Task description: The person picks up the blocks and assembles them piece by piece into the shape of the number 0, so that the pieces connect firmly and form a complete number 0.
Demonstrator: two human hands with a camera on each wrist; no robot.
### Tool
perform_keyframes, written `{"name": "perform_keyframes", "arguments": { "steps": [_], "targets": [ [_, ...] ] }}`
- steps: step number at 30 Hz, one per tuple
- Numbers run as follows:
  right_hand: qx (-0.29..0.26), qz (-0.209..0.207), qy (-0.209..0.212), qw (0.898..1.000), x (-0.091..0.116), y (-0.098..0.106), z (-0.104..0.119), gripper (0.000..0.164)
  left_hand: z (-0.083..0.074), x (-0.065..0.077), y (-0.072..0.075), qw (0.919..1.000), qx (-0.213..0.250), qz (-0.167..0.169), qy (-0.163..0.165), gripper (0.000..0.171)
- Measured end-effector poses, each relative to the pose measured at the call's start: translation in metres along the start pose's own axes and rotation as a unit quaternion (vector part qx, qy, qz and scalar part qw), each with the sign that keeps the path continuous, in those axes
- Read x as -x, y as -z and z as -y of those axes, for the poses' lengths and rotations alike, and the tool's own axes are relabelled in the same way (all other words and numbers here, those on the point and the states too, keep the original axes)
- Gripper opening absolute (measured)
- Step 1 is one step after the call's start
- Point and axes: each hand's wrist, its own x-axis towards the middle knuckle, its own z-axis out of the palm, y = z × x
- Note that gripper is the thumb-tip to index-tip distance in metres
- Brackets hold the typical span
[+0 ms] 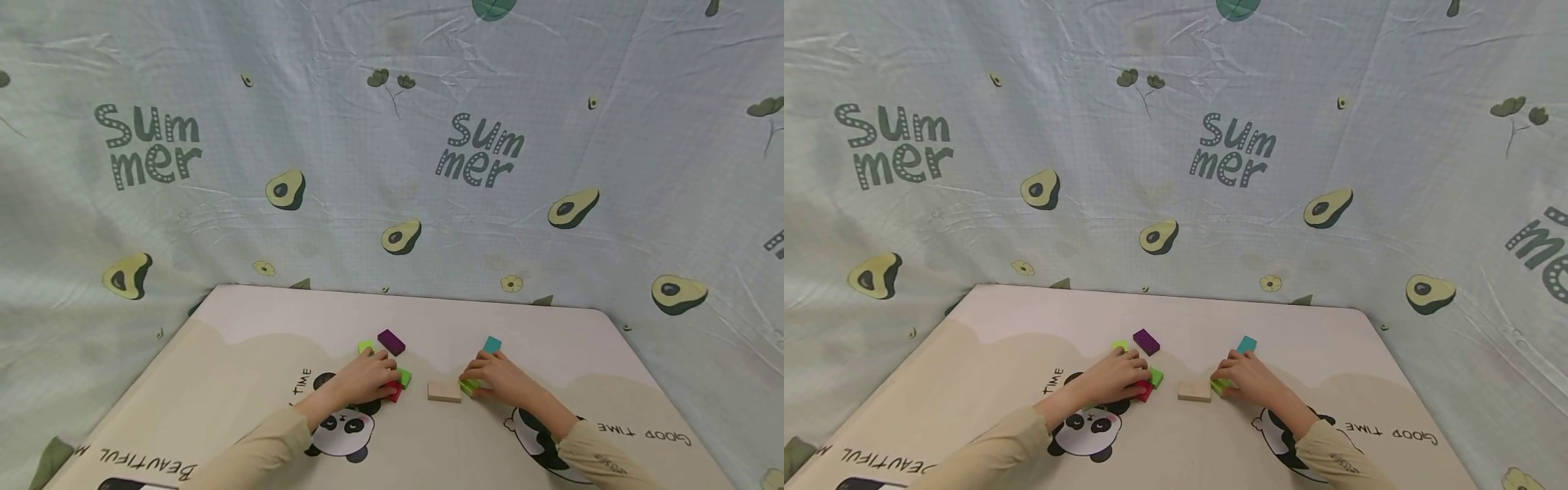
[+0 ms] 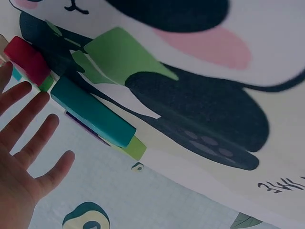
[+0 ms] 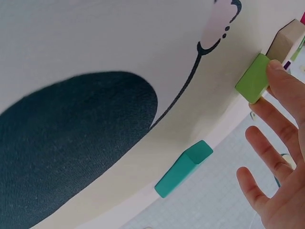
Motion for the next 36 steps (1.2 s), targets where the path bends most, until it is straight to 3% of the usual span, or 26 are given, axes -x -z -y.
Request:
{"name": "perform_keyframes", "arguments": {
  "steps": [4,20,27,36],
  "targets": [
    [0.0,0.0,0.0,1.0,0.0,0.0,0.0,0.027,0.0,-0.006,-0.002,0.9999,-0.01,-0.008,0.001,0.018],
    [-0.001,0.007,-0.005,1.0,-0.001,0.002,0.001,0.027,-0.007,-0.028,-0.001,0.9993,-0.024,0.019,0.018,0.021],
    [-0.003,0.009,-0.009,1.0,-0.001,0.002,0.001,0.027,-0.009,-0.033,-0.005,0.9988,-0.04,0.019,0.02,0.02],
    [-0.008,0.008,-0.012,1.0,-0.001,0.0,0.0,0.027,-0.012,-0.035,-0.003,0.9993,-0.021,0.028,0.016,0.02]
  ]
}}
